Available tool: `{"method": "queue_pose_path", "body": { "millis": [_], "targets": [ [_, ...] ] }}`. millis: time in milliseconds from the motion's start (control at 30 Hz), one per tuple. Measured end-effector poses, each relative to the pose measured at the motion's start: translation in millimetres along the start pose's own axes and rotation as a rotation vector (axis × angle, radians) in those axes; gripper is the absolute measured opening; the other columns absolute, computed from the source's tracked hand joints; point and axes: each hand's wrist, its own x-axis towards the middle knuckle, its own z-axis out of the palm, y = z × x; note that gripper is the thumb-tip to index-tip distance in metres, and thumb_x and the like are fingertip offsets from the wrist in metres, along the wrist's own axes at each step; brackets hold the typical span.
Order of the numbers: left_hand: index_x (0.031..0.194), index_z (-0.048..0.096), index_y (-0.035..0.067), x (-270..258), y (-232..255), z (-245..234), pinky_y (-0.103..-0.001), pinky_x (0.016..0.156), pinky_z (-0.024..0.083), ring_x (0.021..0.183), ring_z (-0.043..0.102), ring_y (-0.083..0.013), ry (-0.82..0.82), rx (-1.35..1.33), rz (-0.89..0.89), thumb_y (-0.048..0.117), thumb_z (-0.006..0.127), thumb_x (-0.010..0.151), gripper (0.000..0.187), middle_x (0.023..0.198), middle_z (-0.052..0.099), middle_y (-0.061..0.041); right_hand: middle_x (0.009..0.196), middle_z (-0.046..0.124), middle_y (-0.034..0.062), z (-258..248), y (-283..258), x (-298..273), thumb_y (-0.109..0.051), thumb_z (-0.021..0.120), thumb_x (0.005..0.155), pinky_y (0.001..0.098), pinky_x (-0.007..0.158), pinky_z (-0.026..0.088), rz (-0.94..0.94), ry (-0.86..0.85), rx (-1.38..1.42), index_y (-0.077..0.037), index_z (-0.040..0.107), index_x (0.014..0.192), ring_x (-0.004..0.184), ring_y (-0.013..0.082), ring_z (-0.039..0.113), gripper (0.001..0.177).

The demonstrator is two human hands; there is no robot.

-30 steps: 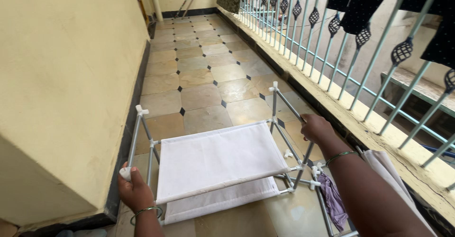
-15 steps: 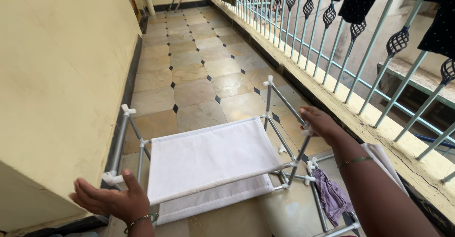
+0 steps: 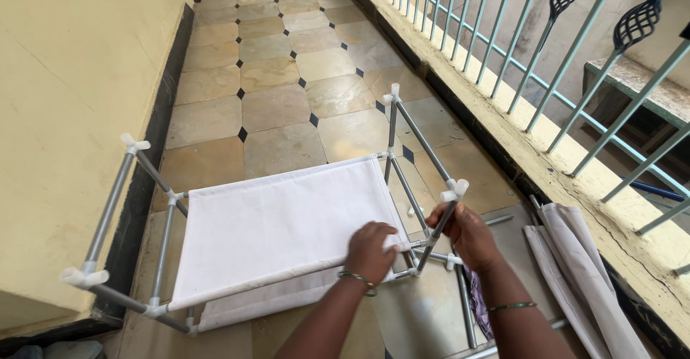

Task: The person assembles a shoe rack by sliding fabric shelves onto rods and connecting the rods with plastic joints by hand.

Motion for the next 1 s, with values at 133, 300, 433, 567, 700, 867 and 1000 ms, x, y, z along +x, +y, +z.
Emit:
{"method": "queue_pose_path", "body": {
  "millis": [133, 300, 433, 567, 700, 867, 1000],
  "targets": [
    [0.117, 0.069, 0.013, 19.3, 9.4, 28.9, -0.043, 0.098, 0.05, 0.111, 0.065, -0.0296, -0.353, -0.031, -0.19, 0.024, 0.072, 0.091, 0.029, 0.111, 0.07, -0.008, 0.083, 0.06, 0.0077, -18.3, 31.7, 9.8, -0.044, 0.041, 0.115, 0.0484, 0.107, 0.048, -0.053, -0.084, 0.192, -0.003, 0.06, 0.098, 0.089, 0.0249, 0.062, 0.049],
    [0.094, 0.076, 0.014, 15.4, 8.4, 29.2, -0.043, 0.089, 0.051, 0.101, 0.063, -0.029, -0.361, -0.008, -0.214, 0.026, 0.071, 0.093, 0.013, 0.101, 0.067, -0.007, 0.08, 0.061, 0.0066, -33.9, 37.7, 17.1, -0.037, 0.04, 0.111, 0.0456, 0.107, 0.047, 0.005, -0.295, 0.211, -0.004, 0.063, 0.098, 0.085, 0.0214, 0.062, 0.043],
    [0.094, 0.075, 0.014, -0.8, 21.2, 15.4, -0.043, 0.087, 0.051, 0.098, 0.062, -0.029, -0.323, 0.018, -0.177, 0.025, 0.071, 0.092, 0.012, 0.101, 0.066, -0.006, 0.086, 0.067, 0.0102, -31.9, 41.5, 27.0, -0.025, 0.047, 0.104, 0.0495, 0.1, 0.053, 0.101, -0.186, 0.08, -0.005, 0.065, 0.103, 0.087, 0.0244, 0.066, 0.027],
    [0.09, 0.077, 0.014, 6.4, 15.9, 9.1, -0.044, 0.088, 0.051, 0.1, 0.063, -0.0305, -0.53, -0.032, -0.307, 0.033, 0.071, 0.09, 0.02, 0.102, 0.065, -0.009, 0.11, 0.067, 0.0024, -15.9, 62.3, 52.3, -0.024, 0.054, 0.103, 0.0395, 0.09, 0.05, 0.235, 0.231, -0.239, -0.008, 0.06, 0.129, 0.094, 0.0149, 0.061, 0.031],
    [0.103, 0.075, 0.014, 55.6, -27.5, 36.2, -0.044, 0.087, 0.054, 0.098, 0.068, -0.0324, -0.141, -0.112, -0.358, 0.028, 0.058, 0.1, 0.023, 0.107, 0.069, -0.012, 0.106, 0.071, 0.008, -1.1, 80.8, 64.4, -0.026, 0.045, 0.102, 0.0311, 0.074, 0.055, 0.447, 0.198, 0.152, -0.009, 0.048, 0.138, 0.083, 0.0161, 0.065, 0.04],
    [0.132, 0.065, 0.015, 138.9, -89.5, 72.7, -0.042, 0.095, 0.053, 0.114, 0.066, -0.0325, 0.065, -0.243, -0.252, 0.016, 0.059, 0.095, 0.037, 0.128, 0.068, -0.013, 0.088, 0.062, 0.0043, 4.0, 101.4, 74.2, -0.023, 0.05, 0.104, 0.0246, 0.052, 0.049, 0.415, 0.188, 0.077, -0.006, 0.055, 0.139, 0.06, 0.0088, 0.053, 0.04],
    [0.132, 0.065, 0.016, 180.6, -123.6, 101.7, -0.043, 0.097, 0.052, 0.112, 0.068, -0.0325, -0.16, -0.076, -0.327, 0.019, 0.06, 0.101, 0.032, 0.121, 0.072, -0.013, 0.08, 0.062, 0.0025, 7.9, 104.7, 81.9, -0.021, 0.051, 0.103, 0.023, 0.044, 0.043, 0.422, 0.227, -0.026, -0.006, 0.058, 0.139, 0.05, 0.0069, 0.047, 0.04]
  ]
}}
